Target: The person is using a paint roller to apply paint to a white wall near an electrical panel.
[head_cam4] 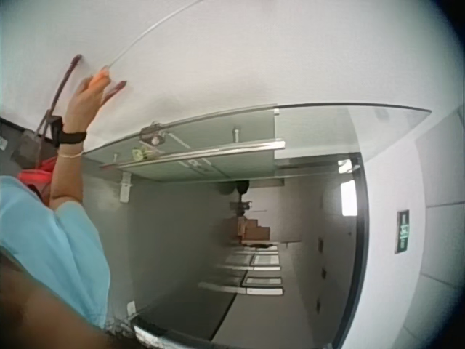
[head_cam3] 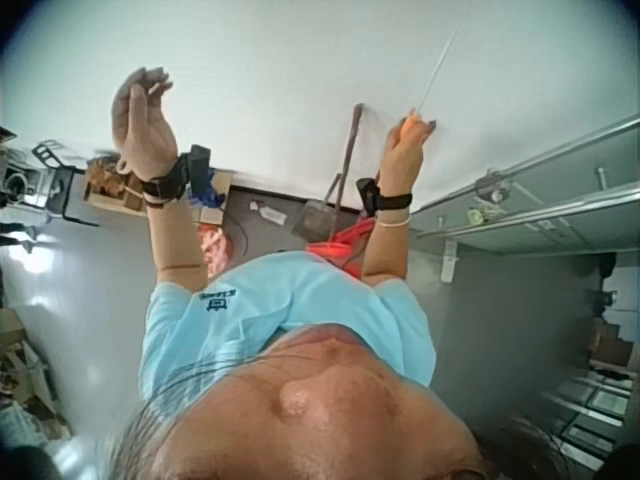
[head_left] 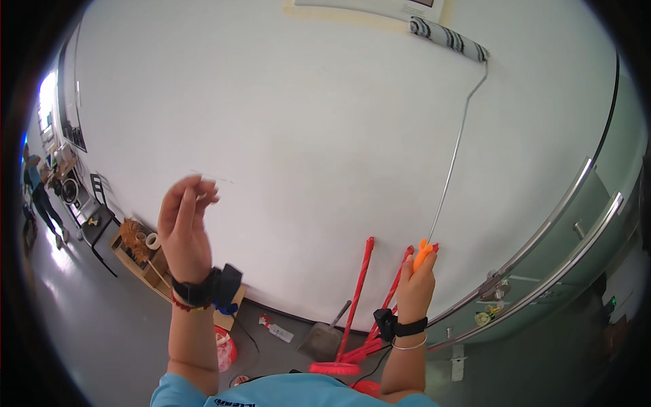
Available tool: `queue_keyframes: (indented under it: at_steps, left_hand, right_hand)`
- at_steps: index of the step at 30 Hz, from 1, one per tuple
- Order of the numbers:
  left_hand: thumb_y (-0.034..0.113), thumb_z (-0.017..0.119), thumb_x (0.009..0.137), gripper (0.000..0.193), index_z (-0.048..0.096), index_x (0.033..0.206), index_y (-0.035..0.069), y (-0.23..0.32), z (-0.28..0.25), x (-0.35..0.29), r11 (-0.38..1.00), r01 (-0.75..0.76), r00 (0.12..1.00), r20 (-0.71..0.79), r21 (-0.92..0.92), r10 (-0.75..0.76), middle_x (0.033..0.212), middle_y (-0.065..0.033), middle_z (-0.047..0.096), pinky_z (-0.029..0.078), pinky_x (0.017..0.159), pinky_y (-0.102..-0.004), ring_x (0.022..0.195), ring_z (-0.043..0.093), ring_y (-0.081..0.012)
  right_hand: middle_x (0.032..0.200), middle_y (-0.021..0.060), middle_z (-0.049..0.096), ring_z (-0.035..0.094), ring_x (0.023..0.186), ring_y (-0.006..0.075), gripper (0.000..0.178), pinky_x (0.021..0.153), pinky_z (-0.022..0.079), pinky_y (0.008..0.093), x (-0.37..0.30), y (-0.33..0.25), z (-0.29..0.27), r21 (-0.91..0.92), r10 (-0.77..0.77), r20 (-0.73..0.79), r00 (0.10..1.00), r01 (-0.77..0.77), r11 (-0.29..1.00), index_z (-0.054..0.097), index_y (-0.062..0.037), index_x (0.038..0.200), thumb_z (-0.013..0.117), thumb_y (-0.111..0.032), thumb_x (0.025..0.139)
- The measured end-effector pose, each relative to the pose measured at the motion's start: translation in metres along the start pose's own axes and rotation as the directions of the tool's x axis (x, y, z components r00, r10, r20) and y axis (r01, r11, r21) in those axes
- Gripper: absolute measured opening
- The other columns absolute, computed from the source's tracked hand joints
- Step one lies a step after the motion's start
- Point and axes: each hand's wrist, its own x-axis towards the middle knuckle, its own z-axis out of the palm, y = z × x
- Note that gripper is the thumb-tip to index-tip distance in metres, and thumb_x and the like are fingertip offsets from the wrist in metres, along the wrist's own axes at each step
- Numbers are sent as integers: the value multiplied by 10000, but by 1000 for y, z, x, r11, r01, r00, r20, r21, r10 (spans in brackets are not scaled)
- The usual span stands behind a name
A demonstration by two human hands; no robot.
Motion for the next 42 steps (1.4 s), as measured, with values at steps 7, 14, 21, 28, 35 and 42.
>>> queue_keyframes:
  at_steps: [7,14,21,28,35,42]
  left_hand:
    - [123,457,1007,208,584,1103,-11,-2,104,-12,978,-16,994,100,-209,38,993,-108,626,454,842,-354,915,574,-213]
    - [58,502,975,144,603,1005,-39,-25,115,-66,995,36,998,53,88,-40,935,-116,657,469,837,-317,882,598,-183]
    - [54,490,978,154,610,1014,-37,-38,74,-70,972,154,981,87,176,-171,946,-113,671,477,853,-307,898,614,-178]
    - [148,465,1000,223,625,1014,-7,-57,38,-43,964,165,985,13,208,-171,987,-98,677,440,826,-296,900,574,-150]
    - [154,479,987,221,622,1043,-5,-52,6,-13,968,186,981,30,169,-194,1042,-111,676,442,829,-304,993,596,-170]
    - [131,476,980,212,618,1047,-12,-54,-49,0,948,174,984,-19,268,-175,1042,-101,668,426,825,-288,978,583,-162]
  right_hand:
    - [972,249,647,625,854,441,292,668,514,481,-18,19,-13,-15,29,44,999,-28,999,452,-22,1166,557,-168,936]
    - [909,261,634,604,836,472,267,665,492,505,-77,68,-19,-108,99,106,989,-88,990,452,-8,1125,555,-166,936]
    - [917,220,644,618,819,433,276,666,499,490,-167,107,-13,-211,249,156,956,-214,954,517,-29,1126,580,-205,921]
    - [987,214,636,617,874,428,407,718,508,425,-241,117,-19,-110,250,116,961,-238,965,503,-25,1254,598,-214,906]
    - [878,234,633,605,789,453,304,634,474,489,-194,78,8,-90,365,32,930,-361,928,496,-27,1114,576,-251,925]
    - [738,200,614,599,633,377,271,539,466,452,-173,91,44,-31,385,6,923,-385,922,473,-28,1079,565,-235,930]
